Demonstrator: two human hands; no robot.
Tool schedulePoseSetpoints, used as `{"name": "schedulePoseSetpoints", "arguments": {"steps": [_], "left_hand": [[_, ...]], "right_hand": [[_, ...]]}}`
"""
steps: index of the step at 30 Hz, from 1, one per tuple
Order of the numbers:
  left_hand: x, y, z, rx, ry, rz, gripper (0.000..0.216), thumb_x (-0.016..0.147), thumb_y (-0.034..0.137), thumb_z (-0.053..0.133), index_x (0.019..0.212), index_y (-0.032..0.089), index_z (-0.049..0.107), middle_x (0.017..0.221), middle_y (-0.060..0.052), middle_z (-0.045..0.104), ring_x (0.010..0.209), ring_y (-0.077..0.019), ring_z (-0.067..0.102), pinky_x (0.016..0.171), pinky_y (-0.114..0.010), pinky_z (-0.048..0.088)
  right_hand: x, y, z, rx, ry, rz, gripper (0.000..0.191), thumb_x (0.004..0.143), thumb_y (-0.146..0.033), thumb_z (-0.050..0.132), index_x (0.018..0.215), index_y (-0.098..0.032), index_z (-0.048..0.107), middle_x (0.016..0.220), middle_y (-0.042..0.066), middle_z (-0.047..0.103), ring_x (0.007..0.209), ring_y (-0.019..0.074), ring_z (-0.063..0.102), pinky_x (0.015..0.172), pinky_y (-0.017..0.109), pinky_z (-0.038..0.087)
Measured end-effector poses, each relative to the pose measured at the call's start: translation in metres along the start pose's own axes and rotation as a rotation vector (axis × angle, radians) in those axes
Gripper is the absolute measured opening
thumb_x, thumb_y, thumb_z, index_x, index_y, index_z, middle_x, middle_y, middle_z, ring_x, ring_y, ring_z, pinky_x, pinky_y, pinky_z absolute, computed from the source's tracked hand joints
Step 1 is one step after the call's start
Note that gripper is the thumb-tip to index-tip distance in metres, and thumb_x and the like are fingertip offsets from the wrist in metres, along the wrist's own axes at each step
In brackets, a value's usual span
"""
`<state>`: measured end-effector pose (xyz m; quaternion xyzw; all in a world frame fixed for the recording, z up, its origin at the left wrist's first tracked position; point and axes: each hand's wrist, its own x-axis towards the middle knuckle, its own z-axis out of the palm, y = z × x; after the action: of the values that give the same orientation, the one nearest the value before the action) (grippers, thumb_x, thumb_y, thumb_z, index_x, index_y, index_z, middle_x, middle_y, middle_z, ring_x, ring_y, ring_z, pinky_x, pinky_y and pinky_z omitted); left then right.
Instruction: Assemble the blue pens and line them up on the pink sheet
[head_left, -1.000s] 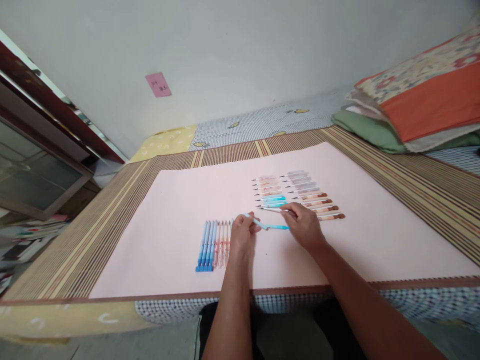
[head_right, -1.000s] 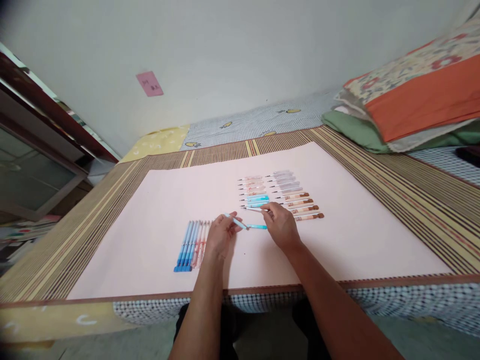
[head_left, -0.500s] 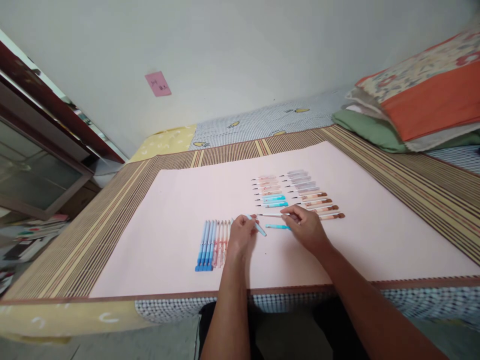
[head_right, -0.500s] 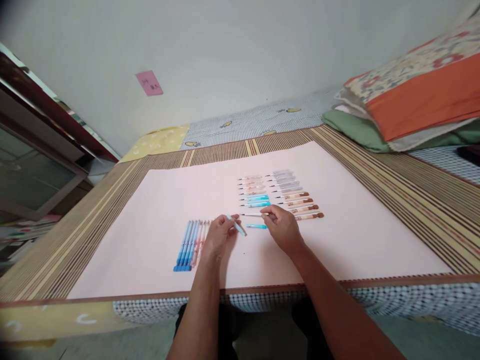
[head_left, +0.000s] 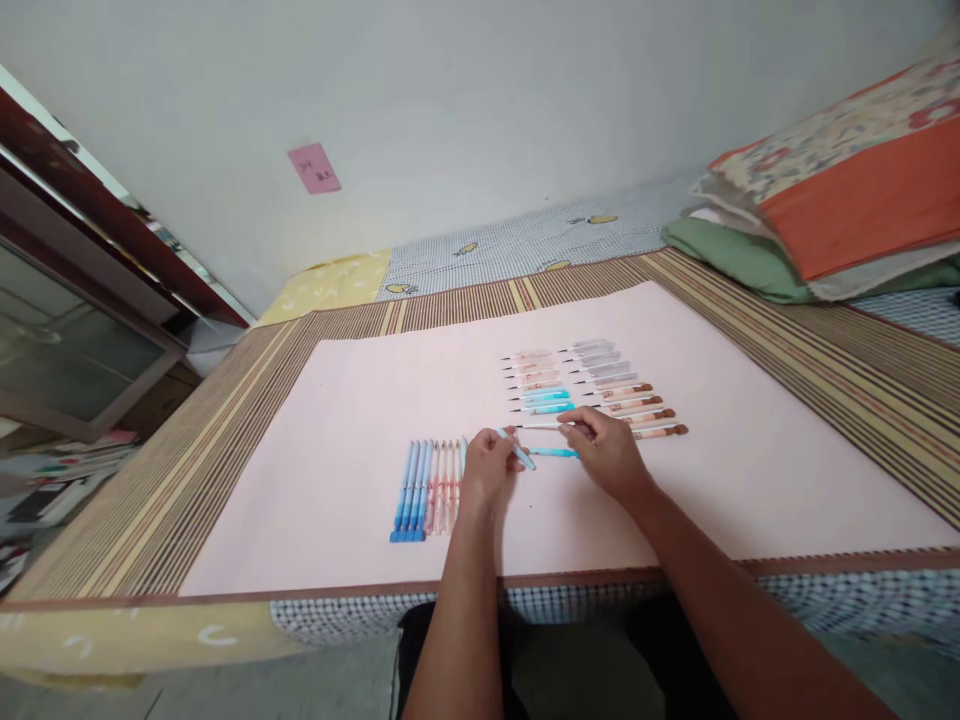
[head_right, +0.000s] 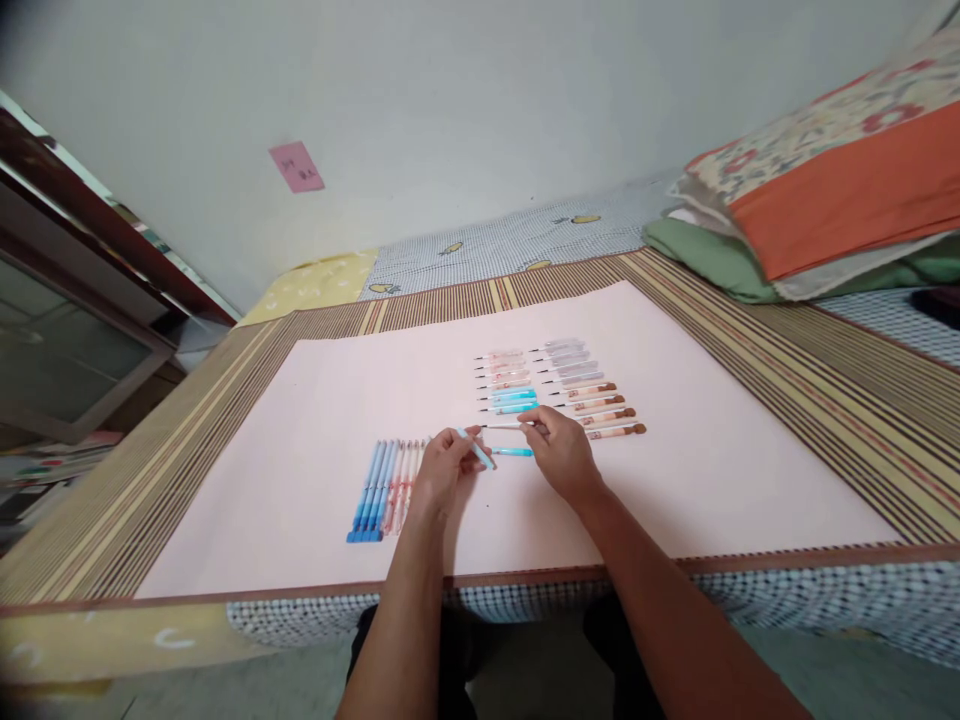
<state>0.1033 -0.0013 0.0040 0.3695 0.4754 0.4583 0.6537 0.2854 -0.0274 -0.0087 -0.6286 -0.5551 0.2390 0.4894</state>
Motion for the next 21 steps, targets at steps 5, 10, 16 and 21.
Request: {"name": "schedulePoseSetpoints", "arguments": {"steps": [5, 10, 16, 21], "left_hand": [[-0.001, 0.001, 0.000, 0.017, -0.012, -0.006, 0.029, 0.069, 0.033, 0.077, 0.074, 0.016, 0.054, 0.088, -0.013, 0.070, 0.065, -0.0164, 0.067, 0.060, -0.027, 0.049], [-0.001, 0.002, -0.001, -0.006, -0.004, -0.022, 0.026, 0.072, 0.030, 0.076, 0.072, 0.015, 0.054, 0.098, -0.016, 0.070, 0.071, -0.0171, 0.068, 0.067, -0.030, 0.053], [-0.001, 0.001, -0.002, -0.029, 0.012, -0.017, 0.034, 0.072, 0.031, 0.080, 0.066, 0.016, 0.050, 0.113, -0.020, 0.069, 0.087, -0.0223, 0.070, 0.077, -0.036, 0.056], [0.000, -0.001, -0.002, -0.017, 0.007, 0.003, 0.036, 0.071, 0.034, 0.081, 0.066, 0.016, 0.050, 0.111, -0.020, 0.069, 0.086, -0.0226, 0.070, 0.076, -0.037, 0.056]], "right_hand": [[-0.001, -0.004, -0.005, -0.031, 0.021, 0.000, 0.022, 0.081, -0.035, 0.058, 0.087, -0.018, 0.071, 0.063, 0.001, 0.064, 0.055, 0.0165, 0.054, 0.056, 0.028, 0.043], [0.000, -0.006, -0.010, -0.032, 0.035, 0.015, 0.021, 0.078, -0.035, 0.058, 0.084, -0.019, 0.070, 0.062, 0.000, 0.062, 0.054, 0.0156, 0.051, 0.055, 0.028, 0.042], [0.000, -0.005, -0.012, -0.037, 0.006, 0.023, 0.019, 0.077, -0.034, 0.058, 0.081, -0.019, 0.069, 0.060, -0.001, 0.059, 0.052, 0.0153, 0.050, 0.053, 0.028, 0.041], [0.000, -0.005, -0.014, -0.020, 0.028, 0.014, 0.018, 0.077, -0.032, 0.058, 0.081, -0.019, 0.069, 0.059, -0.001, 0.059, 0.053, 0.0150, 0.049, 0.053, 0.027, 0.040]]}}
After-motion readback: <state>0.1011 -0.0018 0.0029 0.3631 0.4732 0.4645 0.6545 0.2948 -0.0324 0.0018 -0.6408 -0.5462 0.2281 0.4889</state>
